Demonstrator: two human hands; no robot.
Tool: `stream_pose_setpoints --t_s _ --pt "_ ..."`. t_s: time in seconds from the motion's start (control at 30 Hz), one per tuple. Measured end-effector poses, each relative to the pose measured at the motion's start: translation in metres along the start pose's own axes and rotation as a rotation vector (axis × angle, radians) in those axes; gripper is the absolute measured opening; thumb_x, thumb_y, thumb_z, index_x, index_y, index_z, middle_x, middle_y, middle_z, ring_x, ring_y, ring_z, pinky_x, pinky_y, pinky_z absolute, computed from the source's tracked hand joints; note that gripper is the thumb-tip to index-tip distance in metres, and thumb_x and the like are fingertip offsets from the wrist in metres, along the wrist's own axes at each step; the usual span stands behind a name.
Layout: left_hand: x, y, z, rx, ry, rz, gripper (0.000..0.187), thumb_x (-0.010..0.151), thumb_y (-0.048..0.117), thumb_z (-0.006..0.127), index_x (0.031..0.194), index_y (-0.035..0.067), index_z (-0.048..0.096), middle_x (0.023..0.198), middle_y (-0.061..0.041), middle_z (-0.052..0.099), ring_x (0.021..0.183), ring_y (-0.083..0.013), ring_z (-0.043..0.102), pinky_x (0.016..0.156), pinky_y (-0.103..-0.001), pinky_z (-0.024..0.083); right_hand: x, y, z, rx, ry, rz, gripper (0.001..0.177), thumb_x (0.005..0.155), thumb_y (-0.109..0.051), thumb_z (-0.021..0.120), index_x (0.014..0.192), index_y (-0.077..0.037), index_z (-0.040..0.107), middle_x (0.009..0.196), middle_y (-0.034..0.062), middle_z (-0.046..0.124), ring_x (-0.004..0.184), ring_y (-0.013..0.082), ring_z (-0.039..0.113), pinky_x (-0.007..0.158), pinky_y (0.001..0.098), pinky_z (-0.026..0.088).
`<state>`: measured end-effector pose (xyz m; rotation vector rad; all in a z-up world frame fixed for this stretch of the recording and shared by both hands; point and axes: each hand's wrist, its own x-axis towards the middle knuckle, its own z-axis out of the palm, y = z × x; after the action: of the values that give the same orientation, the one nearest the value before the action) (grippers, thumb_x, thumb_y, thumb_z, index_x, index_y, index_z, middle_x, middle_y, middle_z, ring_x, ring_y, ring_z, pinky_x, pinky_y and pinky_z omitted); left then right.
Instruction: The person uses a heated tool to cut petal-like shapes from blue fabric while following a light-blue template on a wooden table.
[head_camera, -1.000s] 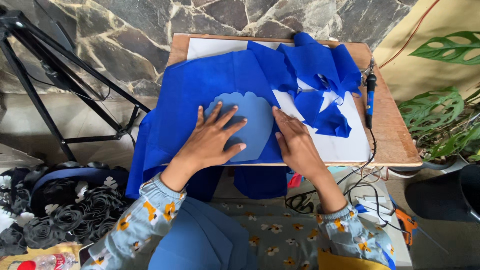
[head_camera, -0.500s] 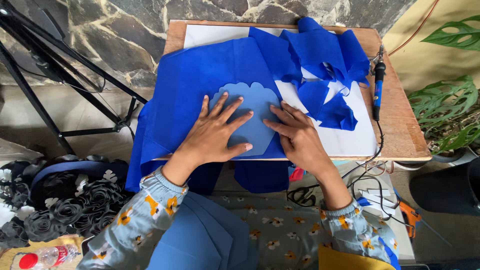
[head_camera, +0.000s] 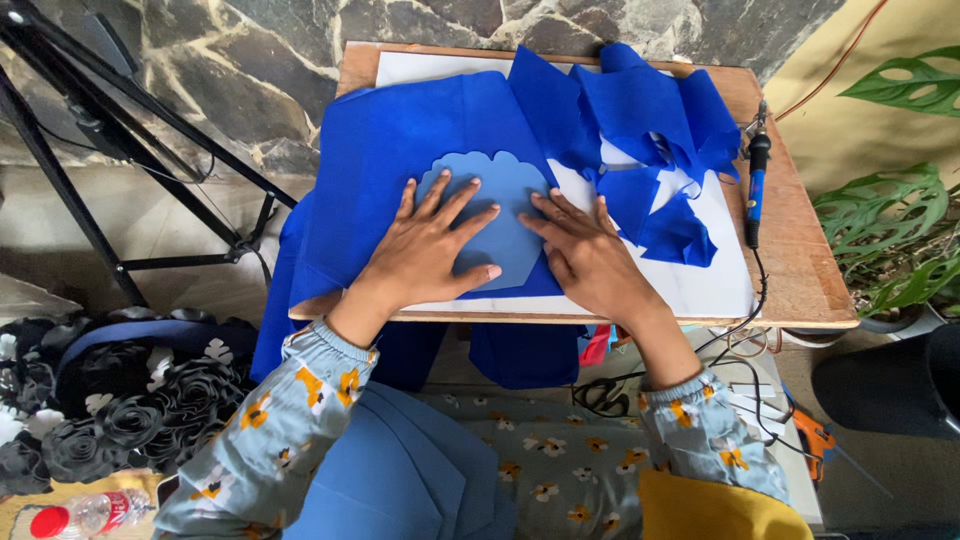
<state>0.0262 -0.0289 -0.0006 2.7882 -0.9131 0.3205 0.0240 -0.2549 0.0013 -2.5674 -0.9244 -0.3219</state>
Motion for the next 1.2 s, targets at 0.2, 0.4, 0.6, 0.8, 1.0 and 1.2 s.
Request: stream_pose_setpoints --t_s 0.2,0.4,0.6,0.8,1.0,1.2 --pt "-0.002 0.002 -0.001 -0.02 0.024 0.013 0.064 0.076 0.056 0.047 0.128 0.021 0.045 0.137 -0.014 0.034 0.127 -0.0421 0.025 0.099 -0.063 0.016 -0.001 0.002 0.0 0.021 0.061 0.0 0.029 0.087 -0.022 0.048 0.114 -0.017 0.058 0.126 0.0081 0.051 0.125 0.0315 0.036 0.099 0.0602 0.017" --pt "-0.002 0.003 -0.004 -0.029 0.031 0.038 0.063 0.074 0.056 0.051 0.125 0.019 0.049 0.135 -0.014 0.037 0.126 -0.0421 0.028 0.099 -0.062 0.018 -0.001 -0.005 -0.006 0.02 0.085 0.03 0.026 0.082 -0.026 0.061 0.107 -0.018 0.064 0.118 0.008 0.057 0.121 0.0309 0.042 0.1 0.059 0.018" --pt "-0.002 0.004 -0.005 -0.032 0.025 0.036 0.064 0.073 0.057 0.052 0.125 0.019 0.049 0.135 -0.014 0.037 0.125 -0.0419 0.028 0.099 -0.061 0.019 -0.001 -0.008 -0.008 0.038 0.103 0.039 0.026 0.08 -0.026 0.065 0.104 -0.017 0.065 0.115 0.0095 0.059 0.119 0.0313 0.044 0.099 0.0602 0.019" --pt "-0.001 0.005 -0.009 -0.039 0.0 0.03 0.064 0.073 0.056 0.052 0.124 0.018 0.049 0.135 -0.014 0.036 0.126 -0.0417 0.027 0.1 -0.06 0.018 0.0 -0.009 -0.009 0.054 0.105 0.027 0.026 0.078 -0.023 0.066 0.103 -0.016 0.065 0.114 0.0118 0.059 0.118 0.0328 0.045 0.098 0.0618 0.018" --pt "-0.001 0.005 -0.007 -0.054 -0.014 0.021 0.064 0.073 0.056 0.051 0.124 0.018 0.049 0.137 -0.013 0.034 0.128 -0.041 0.024 0.1 -0.061 0.016 0.0 -0.007 -0.009 0.045 0.117 0.011 0.025 0.078 -0.024 0.066 0.102 -0.015 0.066 0.114 0.0117 0.059 0.117 0.0333 0.046 0.097 0.0632 0.019" --pt "0.015 0.005 0.003 0.013 -0.087 0.07 0.071 0.065 0.051 0.054 0.125 0.015 0.044 0.132 -0.008 0.039 0.126 -0.0335 0.03 0.098 -0.061 0.023 -0.001 0.002 -0.002 0.031 0.149 -0.027 0.026 0.076 -0.027 0.066 0.1 -0.018 0.066 0.113 0.0091 0.06 0.114 0.0316 0.049 0.093 0.0646 0.023"
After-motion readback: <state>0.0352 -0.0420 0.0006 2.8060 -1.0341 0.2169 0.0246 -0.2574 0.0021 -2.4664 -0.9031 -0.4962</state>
